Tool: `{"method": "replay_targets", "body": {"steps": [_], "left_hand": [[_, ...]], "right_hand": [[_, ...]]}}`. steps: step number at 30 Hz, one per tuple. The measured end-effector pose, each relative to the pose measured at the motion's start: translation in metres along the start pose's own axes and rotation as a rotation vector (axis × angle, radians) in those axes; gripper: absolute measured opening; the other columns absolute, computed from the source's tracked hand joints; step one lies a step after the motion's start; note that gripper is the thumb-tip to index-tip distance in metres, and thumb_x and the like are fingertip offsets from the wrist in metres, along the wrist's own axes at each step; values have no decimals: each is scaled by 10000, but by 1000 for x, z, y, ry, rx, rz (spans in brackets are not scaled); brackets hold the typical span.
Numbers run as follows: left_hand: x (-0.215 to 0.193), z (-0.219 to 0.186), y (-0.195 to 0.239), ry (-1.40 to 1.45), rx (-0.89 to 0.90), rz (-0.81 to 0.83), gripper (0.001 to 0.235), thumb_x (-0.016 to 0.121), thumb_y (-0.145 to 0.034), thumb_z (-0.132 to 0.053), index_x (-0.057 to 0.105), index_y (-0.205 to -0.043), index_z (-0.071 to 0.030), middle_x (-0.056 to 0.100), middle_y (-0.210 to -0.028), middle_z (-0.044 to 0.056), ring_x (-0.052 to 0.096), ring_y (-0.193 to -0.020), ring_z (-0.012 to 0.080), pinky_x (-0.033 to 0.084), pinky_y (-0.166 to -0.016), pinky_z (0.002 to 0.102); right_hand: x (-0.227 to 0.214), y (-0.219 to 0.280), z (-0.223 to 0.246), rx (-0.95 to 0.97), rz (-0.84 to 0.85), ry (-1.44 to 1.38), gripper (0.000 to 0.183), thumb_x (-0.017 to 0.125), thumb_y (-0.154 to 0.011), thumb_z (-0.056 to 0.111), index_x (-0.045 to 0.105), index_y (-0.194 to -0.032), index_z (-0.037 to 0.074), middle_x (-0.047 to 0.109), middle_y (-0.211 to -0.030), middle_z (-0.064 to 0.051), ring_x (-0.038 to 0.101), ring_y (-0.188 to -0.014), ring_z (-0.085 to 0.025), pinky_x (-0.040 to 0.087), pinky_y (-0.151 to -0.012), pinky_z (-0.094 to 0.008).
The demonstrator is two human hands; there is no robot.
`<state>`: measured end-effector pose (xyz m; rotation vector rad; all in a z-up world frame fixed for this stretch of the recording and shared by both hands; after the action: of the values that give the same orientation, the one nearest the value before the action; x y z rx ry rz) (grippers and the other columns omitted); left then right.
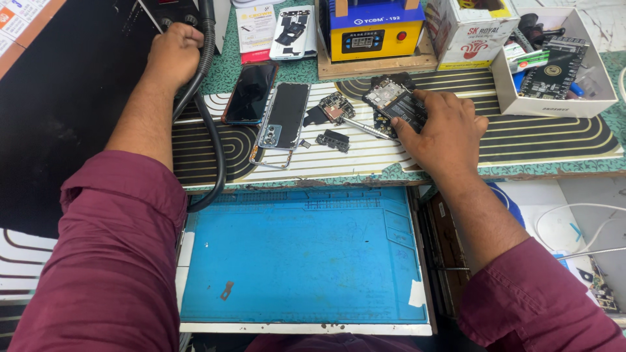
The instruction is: The person disassembles a smartphone by removing screws and internal components. They use a screwdriver to loosen screws, then remove the motherboard and other parts. A heat gun is used to warm a component before further removal. The person handles the phone, battery, motherboard, and screws throughout the process.
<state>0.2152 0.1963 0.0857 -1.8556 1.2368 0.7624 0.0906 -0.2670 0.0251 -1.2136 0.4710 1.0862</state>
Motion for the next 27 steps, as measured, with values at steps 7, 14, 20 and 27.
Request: {"method": "replay_targets", "body": {"steps": [7, 14, 20, 27], "left_hand": [[-3, -7, 11, 40, -84, 60, 359, 449, -1032, -182, 639, -1336, -198, 506, -1426, 130, 564, -1305, 281, 460, -1130, 466], [-8, -9, 21, -60, -192, 156, 420, 391, -1027, -348, 569, -1403, -292, 397, -1487, 83, 399, -1390, 347, 329, -1157, 570], [-3, -1, 9, 117, -187, 162, 429, 378, -1014, -343, 614, -1356, -235, 442, -1413, 99, 461, -1357, 324, 396, -1102, 541], [-2, -43, 9, -4, 573, -571, 190, 644, -1040, -181, 671, -1061, 6, 685, -1028, 198, 640, -1000, 411, 494, -852, 529]], "right_hand": [[1, -1, 0, 4, 1, 6, 577, 777, -880, 481, 689, -1321, 118, 655, -1250, -119, 520, -1210, -348, 326, -975, -580], [1, 0, 1, -5, -5, 18, 579, 780, -876, 484, 691, -1313, 115, 657, -1241, -119, 525, -1206, -349, 326, -966, -585], [-1, 0, 2, -4, 6, 1, 565, 774, -886, 478, 694, -1306, 109, 659, -1237, -120, 528, -1200, -341, 325, -977, -576], [1, 0, -1, -19, -13, -3, 555, 777, -885, 467, 699, -1305, 113, 665, -1232, -115, 530, -1194, -341, 325, -972, -564]]}}
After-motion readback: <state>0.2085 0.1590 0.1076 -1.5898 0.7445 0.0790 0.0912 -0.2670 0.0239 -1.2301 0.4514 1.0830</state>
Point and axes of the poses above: each hand's wrist, its own y-axis away from the middle knuckle, its own x-axis out of the palm, z = x × y, the point moved 3 cm from there along -y, towards the middle knuckle
